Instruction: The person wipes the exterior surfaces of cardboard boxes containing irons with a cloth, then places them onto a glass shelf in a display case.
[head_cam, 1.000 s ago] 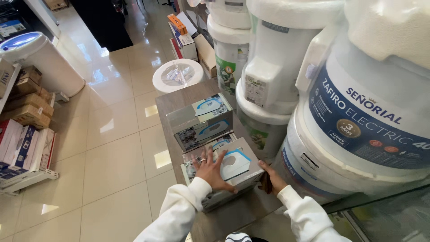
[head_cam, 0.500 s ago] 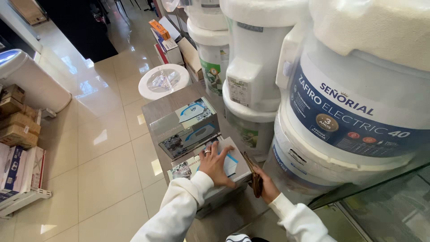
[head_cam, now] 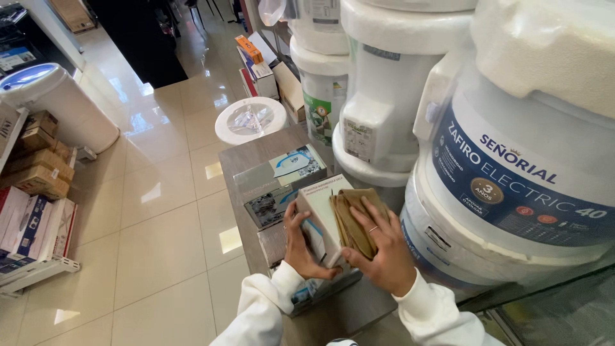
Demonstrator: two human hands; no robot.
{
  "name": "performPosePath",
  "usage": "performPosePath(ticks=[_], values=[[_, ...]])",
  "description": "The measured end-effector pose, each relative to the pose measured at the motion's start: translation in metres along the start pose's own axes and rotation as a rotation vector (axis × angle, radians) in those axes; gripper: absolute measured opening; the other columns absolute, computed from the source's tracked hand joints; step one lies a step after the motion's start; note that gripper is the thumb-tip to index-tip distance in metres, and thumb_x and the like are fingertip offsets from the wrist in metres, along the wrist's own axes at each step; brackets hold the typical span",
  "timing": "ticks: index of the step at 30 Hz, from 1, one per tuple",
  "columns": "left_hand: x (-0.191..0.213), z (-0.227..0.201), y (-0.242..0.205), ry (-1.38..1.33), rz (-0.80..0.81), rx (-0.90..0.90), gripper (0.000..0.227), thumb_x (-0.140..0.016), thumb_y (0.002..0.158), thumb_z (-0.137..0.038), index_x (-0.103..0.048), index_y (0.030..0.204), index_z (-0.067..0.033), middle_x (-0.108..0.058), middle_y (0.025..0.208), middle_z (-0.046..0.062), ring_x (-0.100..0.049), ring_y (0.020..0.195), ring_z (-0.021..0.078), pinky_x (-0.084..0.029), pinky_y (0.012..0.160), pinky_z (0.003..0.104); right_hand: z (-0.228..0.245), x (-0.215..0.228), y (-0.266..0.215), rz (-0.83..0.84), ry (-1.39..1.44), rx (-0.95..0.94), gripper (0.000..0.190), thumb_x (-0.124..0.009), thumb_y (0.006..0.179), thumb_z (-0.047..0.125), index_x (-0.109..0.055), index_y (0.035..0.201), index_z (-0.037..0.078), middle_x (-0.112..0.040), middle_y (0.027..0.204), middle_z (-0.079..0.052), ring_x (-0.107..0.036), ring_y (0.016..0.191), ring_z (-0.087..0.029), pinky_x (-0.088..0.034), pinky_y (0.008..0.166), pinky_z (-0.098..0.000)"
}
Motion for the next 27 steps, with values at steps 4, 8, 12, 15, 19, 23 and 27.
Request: performPosePath(ticks=[4,8,12,15,19,23,27], values=[[0.010,0.014,-0.025,-0.147,-0.095,-0.050,0.123,-0.084,0.065,-0.073,-0.028,0.161,-0.0206,-0.019,0.171,0.026,-0.014,0.167,0.0494,-0.024,0.131,0.067,0.023,-0.017,0.000,0.059,-0.336,0.206,0.110,-0.052,0.084,0.091,-0.043,0.167,0.020,-0.039,0.175,-0.012,-0.019,0.165,-0.046,-0.016,0.129,-0.0673],[0.029,0.021,-0.042,-0.223,-0.107,-0.064,0.121,-0.084,0.069,-0.074,-0.027,0.161,-0.0202,-0.022,0.169,0.030,-0.016,0.166,0.0511,-0.025,0.133,0.064,0.038,-0.030,0.000,0.199,-0.446,0.479,0.112,-0.075,0.082,0.074,-0.038,0.169,0.014,-0.038,0.175,-0.019,-0.037,0.160,-0.039,-0.026,0.129,-0.0530],[0.044,0.023,-0.056,-0.236,-0.060,0.007,0.125,-0.092,0.070,-0.065,-0.022,0.165,-0.0240,-0.014,0.177,0.024,-0.012,0.170,0.0488,-0.030,0.132,0.064,0.039,-0.035,0.006,0.279,-0.446,0.553,0.093,-0.072,0.086,0.038,-0.040,0.169,0.012,-0.041,0.173,-0.019,-0.039,0.158,-0.040,-0.030,0.127,-0.0568],[0.042,0.024,-0.056,-0.238,-0.024,0.007,0.128,-0.096,0.067,-0.056,-0.021,0.166,-0.0245,-0.009,0.178,0.024,-0.008,0.170,0.0496,-0.029,0.133,0.065,0.022,-0.034,0.034,0.428,-0.190,0.444,0.090,-0.072,0.079,0.012,-0.046,0.165,0.012,-0.040,0.174,-0.018,-0.034,0.162,-0.038,-0.024,0.132,-0.0546],[0.033,0.036,-0.064,-0.197,-0.006,0.024,0.131,-0.093,0.065,-0.062,-0.020,0.167,-0.0221,-0.007,0.179,0.025,-0.005,0.170,0.0514,-0.019,0.134,0.068,0.002,-0.061,0.081,0.552,-0.201,0.366,0.078,-0.072,0.096,0.025,-0.042,0.168,0.017,-0.032,0.178,-0.013,-0.026,0.165,-0.037,-0.021,0.129,-0.0568],[0.030,0.047,-0.071,-0.157,-0.022,0.023,0.136,-0.092,0.064,-0.069,-0.020,0.169,-0.0222,-0.006,0.180,0.026,-0.004,0.170,0.0517,-0.016,0.134,0.072,0.022,-0.092,0.098,0.562,-0.196,0.577,0.076,-0.061,0.105,0.037,-0.032,0.172,0.015,-0.032,0.178,-0.015,-0.027,0.165,-0.038,-0.019,0.132,-0.0537],[0.032,0.047,-0.062,-0.146,-0.037,-0.019,0.133,-0.089,0.065,-0.072,-0.021,0.168,-0.0204,-0.012,0.177,0.023,-0.006,0.170,0.0514,-0.017,0.135,0.070,0.068,-0.076,0.055,0.514,-0.105,0.720,0.067,-0.055,0.100,0.028,-0.049,0.164,0.011,-0.039,0.174,-0.019,-0.034,0.163,-0.038,-0.021,0.133,-0.0540]])
Point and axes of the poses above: each hand's wrist, its own y-axis towards the middle knuckle, its own x-axis out of the back of the hand, z = x × y, the point moved 2 cm from there along y, towards the middle knuckle
